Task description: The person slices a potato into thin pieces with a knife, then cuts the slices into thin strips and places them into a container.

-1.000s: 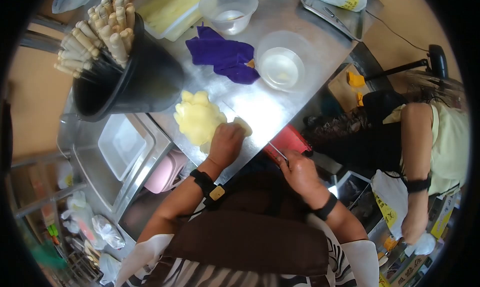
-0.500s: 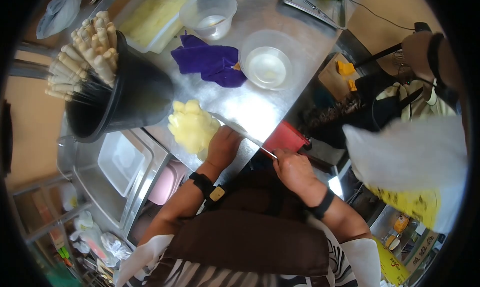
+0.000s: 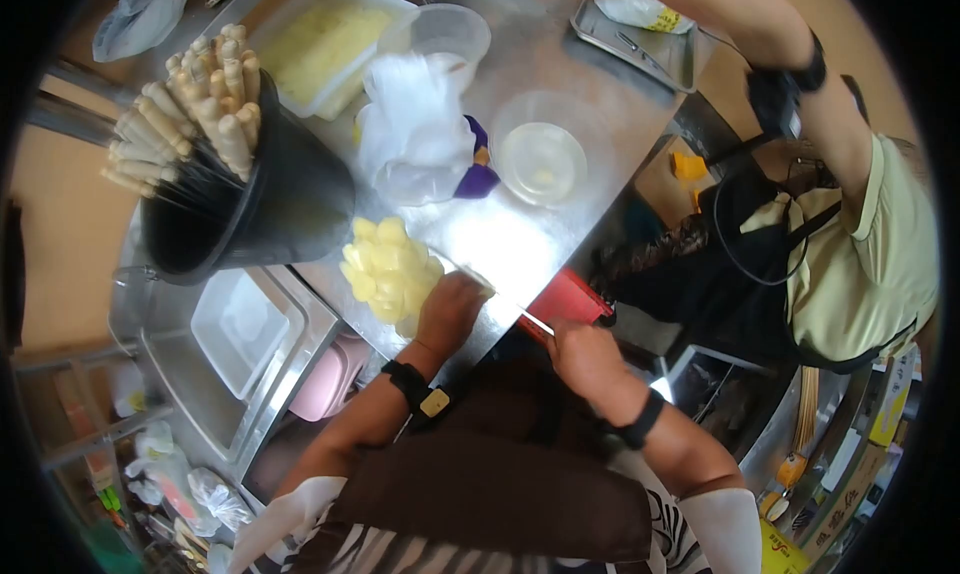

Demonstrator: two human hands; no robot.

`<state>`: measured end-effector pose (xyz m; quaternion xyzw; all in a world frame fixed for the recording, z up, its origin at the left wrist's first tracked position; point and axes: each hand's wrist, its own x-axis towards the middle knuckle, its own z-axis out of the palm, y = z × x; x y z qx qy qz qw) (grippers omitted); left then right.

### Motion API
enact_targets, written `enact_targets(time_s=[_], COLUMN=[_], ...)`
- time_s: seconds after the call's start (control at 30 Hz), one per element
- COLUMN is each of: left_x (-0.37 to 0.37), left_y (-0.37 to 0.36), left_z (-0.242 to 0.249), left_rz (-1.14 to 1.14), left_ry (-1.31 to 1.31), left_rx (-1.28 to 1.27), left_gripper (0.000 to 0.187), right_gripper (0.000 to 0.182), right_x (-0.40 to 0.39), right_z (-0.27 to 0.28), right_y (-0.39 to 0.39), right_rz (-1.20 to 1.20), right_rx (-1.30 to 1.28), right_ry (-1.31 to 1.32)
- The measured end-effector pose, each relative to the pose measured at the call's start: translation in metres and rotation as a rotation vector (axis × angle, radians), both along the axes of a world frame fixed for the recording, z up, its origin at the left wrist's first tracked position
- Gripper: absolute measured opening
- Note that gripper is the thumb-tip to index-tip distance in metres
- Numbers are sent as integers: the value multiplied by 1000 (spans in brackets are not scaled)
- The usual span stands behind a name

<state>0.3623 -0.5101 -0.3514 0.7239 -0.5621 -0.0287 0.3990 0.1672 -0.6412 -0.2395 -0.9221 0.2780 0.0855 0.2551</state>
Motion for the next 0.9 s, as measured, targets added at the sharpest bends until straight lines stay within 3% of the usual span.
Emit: enact_targets(time_s=[0.23, 0.37, 0.5, 0.67, 0.73, 0.9], left_x=[1, -2, -3, -6, -7, -10], left_y=[2, 4, 4, -2, 0, -2], left_z=[2, -6, -10, -11, -11, -12], left_rz=[22, 21, 32, 45, 40, 35], left_ry=[-18, -11, -17, 20, 4, -14], left_rx=[-17, -69, -56, -118, -135, -108], left_gripper=[12, 13, 13, 11, 11, 11], right_gripper=[16, 17, 17, 19, 20, 19], right_x=[15, 9, -4, 12, 16, 0], right_z=[-45, -36, -11, -39, -46, -9], right_y=[5, -6, -3, -4, -7, -7], right_rz=[-13, 10, 30, 21, -2, 40], right_rx=[9, 15, 31, 0, 1, -6], right_ry=[-7, -104, -3, 155, -24, 40])
